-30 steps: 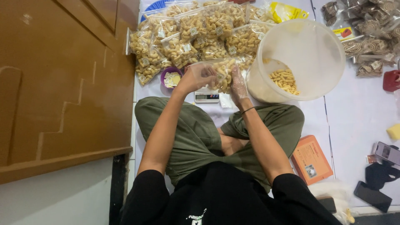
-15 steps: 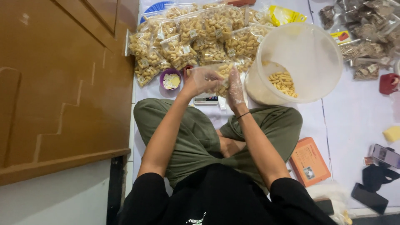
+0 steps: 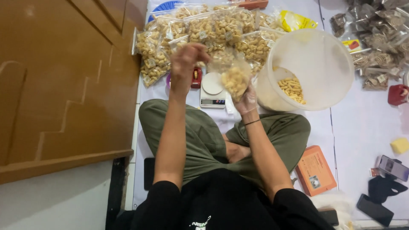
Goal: Portioning cashews from a large bowl into small plastic bags and weighing them on a digital scale for packaging.
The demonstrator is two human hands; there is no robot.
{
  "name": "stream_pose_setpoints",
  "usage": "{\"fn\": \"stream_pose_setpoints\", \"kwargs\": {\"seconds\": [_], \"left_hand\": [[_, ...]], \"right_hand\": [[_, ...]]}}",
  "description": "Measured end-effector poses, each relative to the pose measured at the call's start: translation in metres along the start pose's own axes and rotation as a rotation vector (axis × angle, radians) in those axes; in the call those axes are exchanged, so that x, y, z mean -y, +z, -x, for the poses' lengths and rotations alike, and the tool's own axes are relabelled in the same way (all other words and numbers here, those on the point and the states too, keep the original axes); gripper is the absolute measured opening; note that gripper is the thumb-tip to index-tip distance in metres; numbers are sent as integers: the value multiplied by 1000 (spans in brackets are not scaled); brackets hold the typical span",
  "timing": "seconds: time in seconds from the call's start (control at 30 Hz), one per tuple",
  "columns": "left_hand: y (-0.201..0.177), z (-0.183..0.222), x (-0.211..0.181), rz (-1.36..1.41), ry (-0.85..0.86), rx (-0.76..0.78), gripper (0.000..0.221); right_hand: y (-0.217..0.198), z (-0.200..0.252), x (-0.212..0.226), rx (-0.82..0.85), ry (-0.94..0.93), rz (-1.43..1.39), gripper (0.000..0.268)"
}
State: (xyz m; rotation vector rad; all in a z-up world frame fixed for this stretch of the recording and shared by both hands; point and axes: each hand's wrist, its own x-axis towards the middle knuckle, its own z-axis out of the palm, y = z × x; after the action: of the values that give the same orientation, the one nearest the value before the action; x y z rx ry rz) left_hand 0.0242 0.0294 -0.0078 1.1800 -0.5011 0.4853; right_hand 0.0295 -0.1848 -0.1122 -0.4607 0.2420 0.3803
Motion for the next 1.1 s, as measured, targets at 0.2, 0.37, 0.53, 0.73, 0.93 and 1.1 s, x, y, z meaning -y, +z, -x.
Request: {"fn": "stream_pose_setpoints", "kwargs": {"seconds": [0.2,0.37,0.53,0.73,0.93,1.1], "left_hand": [[18,48,47,-68,-101,-242,52],[71,67,53,-88,-261,-200,101],[99,65,55,-166,-308,-495,47],[66,35,23,-245,-254,-97,40],[51,18,-10,-227,-277,169,33],[45,19,6,-330,-275,138,32]], "right_hand": [[-9,-34,5,31,-60,-106,59],[6,-16,-1,56,-89,-64,61],[-25,-13,-10,113,-150,72,61],[-25,27,12,-2,-422,583,63],[28,43,41,271,-542,907,91],[30,25,35,40,-539,929,23]]}}
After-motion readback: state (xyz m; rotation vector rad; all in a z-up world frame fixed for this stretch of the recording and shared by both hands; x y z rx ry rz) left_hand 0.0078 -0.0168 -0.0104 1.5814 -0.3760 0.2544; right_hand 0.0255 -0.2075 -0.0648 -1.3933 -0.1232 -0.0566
